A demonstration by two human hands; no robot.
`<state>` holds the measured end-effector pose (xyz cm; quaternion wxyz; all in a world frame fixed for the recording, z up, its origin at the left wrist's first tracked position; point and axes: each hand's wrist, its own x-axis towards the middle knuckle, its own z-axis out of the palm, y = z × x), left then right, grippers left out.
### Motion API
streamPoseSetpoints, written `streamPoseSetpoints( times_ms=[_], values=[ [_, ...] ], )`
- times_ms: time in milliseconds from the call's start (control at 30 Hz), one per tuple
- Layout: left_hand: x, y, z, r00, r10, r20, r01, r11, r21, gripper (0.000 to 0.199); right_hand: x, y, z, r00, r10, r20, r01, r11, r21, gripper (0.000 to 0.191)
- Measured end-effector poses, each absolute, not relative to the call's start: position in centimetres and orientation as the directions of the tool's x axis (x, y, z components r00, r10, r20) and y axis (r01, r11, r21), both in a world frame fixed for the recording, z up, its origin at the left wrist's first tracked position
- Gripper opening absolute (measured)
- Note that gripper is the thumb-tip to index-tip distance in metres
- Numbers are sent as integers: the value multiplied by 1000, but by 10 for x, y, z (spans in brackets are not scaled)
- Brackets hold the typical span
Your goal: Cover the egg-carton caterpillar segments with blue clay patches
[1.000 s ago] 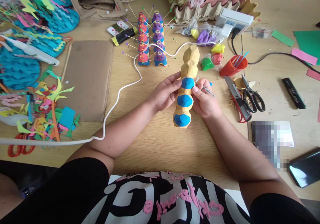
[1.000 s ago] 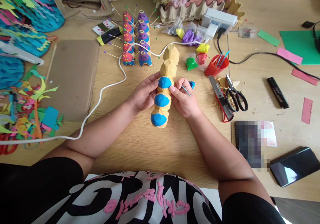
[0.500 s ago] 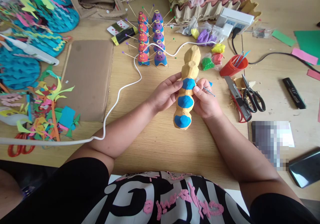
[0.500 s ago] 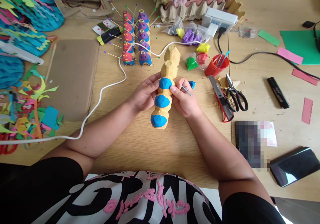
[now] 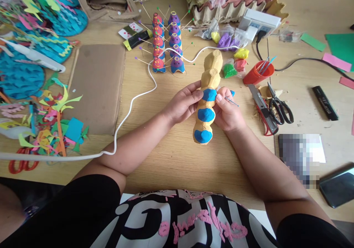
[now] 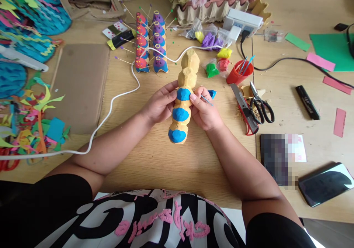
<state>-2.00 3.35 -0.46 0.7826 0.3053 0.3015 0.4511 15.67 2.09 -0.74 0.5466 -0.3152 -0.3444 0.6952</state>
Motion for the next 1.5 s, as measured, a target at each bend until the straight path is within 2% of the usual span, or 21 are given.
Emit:
streamPoseSetpoints(
  times_ms=[267, 667, 1067, 1500],
  values=[
    [-21, 33, -4, 422, 891, -166, -503, 383, 775, 66, 159, 22, -9, -235, 970, -64, -535, -184, -824, 69],
    [-23, 35, -14, 456, 884, -104, -499, 350, 793, 71, 164, 23, -7, -338, 937, -90, -600, -288, -747, 61],
    [-19, 33, -4, 422, 893, -154, -579, 397, 713, 77, 159, 22, -7, -312, 949, -38, -597, -226, -770, 61],
    [-21, 36, -7, 432, 888, -155, -550, 396, 735, 79, 159, 23, -10, -236, 970, -55, -580, -186, -793, 63]
  ],
)
